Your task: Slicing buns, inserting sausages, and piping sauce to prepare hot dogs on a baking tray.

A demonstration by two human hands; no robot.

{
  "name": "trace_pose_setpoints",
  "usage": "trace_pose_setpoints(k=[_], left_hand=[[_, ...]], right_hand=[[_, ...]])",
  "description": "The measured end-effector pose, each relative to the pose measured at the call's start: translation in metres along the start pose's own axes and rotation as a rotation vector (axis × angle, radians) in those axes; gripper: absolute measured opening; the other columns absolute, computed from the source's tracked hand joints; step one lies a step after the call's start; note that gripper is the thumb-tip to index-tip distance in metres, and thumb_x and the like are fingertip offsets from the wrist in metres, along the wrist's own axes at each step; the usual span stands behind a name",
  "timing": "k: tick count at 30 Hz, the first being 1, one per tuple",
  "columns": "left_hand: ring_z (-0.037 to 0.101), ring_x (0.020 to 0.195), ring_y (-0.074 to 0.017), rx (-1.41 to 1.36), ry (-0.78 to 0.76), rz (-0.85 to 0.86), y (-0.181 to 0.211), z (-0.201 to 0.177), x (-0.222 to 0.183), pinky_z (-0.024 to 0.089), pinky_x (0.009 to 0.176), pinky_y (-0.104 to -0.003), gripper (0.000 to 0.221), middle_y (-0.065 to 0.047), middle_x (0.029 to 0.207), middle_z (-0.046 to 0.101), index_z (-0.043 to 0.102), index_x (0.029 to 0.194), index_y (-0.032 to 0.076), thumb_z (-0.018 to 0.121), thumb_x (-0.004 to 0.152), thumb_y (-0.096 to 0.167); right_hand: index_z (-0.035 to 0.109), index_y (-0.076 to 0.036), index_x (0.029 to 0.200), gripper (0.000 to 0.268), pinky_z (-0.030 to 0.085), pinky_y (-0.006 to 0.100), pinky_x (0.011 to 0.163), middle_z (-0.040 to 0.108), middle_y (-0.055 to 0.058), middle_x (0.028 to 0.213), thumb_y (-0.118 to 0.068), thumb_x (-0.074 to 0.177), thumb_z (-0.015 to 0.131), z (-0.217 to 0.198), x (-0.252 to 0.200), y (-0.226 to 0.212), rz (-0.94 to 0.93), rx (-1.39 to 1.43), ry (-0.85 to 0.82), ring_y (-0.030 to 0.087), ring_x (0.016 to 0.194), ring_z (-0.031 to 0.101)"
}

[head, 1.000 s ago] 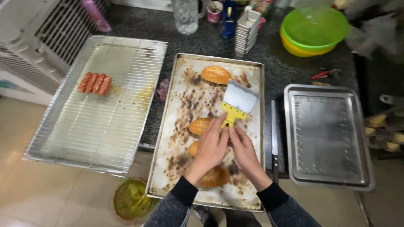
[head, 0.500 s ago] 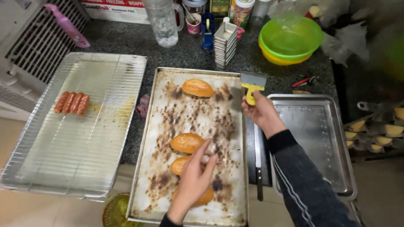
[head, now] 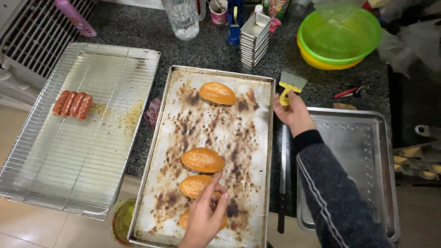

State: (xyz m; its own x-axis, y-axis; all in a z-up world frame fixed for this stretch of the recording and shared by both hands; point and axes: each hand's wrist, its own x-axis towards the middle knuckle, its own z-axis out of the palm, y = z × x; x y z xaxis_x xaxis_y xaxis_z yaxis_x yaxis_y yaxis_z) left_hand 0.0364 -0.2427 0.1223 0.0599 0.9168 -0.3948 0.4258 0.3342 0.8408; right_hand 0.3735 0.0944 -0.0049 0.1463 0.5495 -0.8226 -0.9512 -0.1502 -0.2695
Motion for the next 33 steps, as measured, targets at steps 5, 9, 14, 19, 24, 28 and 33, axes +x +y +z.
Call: trace_pose_setpoints(k=[5, 9, 14, 19, 24, 28, 33], left_hand=[[0.071, 0.069, -0.0116, 0.121, -0.02, 0.1, -0.017, 0.01, -0.007, 0.055, 0.067, -0.035, 0.067, 0.015, 0.114, 0.081, 0.054, 0.17, 0.03, 0.059, 0.107, 0.052], [0.069, 0.066, -0.0107, 0.145, -0.056, 0.139, -0.036, 0.015, -0.015, 0.055, 0.065, -0.035, 0.066, 0.015, 0.112, 0.081, 0.052, 0.171, 0.028, 0.058, 0.109, 0.053], [0.068, 0.069, -0.0099, 0.078, -0.042, 0.119, -0.044, 0.01, -0.034, 0.057, 0.071, -0.032, 0.065, 0.014, 0.109, 0.079, 0.054, 0.17, 0.03, 0.064, 0.108, 0.045], [0.073, 0.078, -0.0094, 0.075, -0.102, -0.005, -0.043, -0.001, -0.049, 0.056, 0.076, -0.032, 0.073, 0.013, 0.112, 0.08, 0.042, 0.177, 0.029, 0.057, 0.109, 0.053], [0.071, 0.084, -0.0138, 0.072, -0.157, -0.028, -0.036, -0.012, -0.063, 0.051, 0.081, -0.032, 0.074, 0.007, 0.109, 0.077, 0.034, 0.182, 0.036, 0.057, 0.112, 0.048], [0.072, 0.085, -0.014, 0.086, -0.163, 0.084, -0.052, -0.008, -0.067, 0.055, 0.079, -0.036, 0.073, 0.006, 0.118, 0.078, 0.033, 0.181, 0.03, 0.058, 0.113, 0.041], [0.073, 0.087, -0.0155, 0.102, -0.212, 0.237, -0.055, -0.008, -0.08, 0.059, 0.087, -0.038, 0.075, 0.003, 0.117, 0.075, 0.028, 0.182, 0.023, 0.056, 0.115, 0.041]], right_hand=[[0.056, 0.004, 0.146, 0.042, 0.071, 0.04, 0.094, 0.072, 0.027, 0.133, -0.023, 0.115, 0.067, -0.02, -0.042, 0.025, 0.007, 0.14, 0.034, 0.034, 0.112, 0.077], [0.056, 0.003, 0.145, 0.043, 0.066, 0.044, 0.111, 0.061, 0.02, 0.139, -0.024, 0.114, 0.067, -0.032, -0.017, 0.032, 0.014, 0.28, 0.043, 0.032, 0.127, 0.072], [0.06, -0.001, 0.138, 0.033, 0.064, 0.054, 0.109, 0.064, 0.028, 0.137, -0.022, 0.112, 0.06, -0.046, 0.039, 0.013, -0.029, 0.329, -0.096, 0.039, 0.126, 0.07], [0.042, -0.007, 0.167, 0.052, 0.055, 0.062, 0.124, 0.059, 0.032, 0.158, -0.021, 0.116, 0.046, -0.044, -0.003, 0.013, -0.111, 0.274, -0.068, 0.042, 0.145, 0.065], [0.059, -0.008, 0.134, 0.024, 0.062, 0.052, 0.116, 0.07, 0.018, 0.147, -0.024, 0.116, 0.052, -0.075, -0.048, 0.032, -0.165, -0.217, -0.217, 0.037, 0.134, 0.075], [0.073, -0.016, 0.136, 0.028, 0.062, 0.035, 0.082, 0.084, 0.007, 0.114, -0.031, 0.112, 0.068, -0.116, -0.142, 0.041, -0.424, -0.629, -0.278, 0.021, 0.091, 0.079], [0.082, -0.02, 0.115, 0.03, 0.055, 0.048, 0.085, 0.088, 0.01, 0.107, -0.045, 0.107, 0.066, -0.218, -0.179, 0.052, -0.871, -1.947, 0.01, 0.035, 0.099, 0.08]])
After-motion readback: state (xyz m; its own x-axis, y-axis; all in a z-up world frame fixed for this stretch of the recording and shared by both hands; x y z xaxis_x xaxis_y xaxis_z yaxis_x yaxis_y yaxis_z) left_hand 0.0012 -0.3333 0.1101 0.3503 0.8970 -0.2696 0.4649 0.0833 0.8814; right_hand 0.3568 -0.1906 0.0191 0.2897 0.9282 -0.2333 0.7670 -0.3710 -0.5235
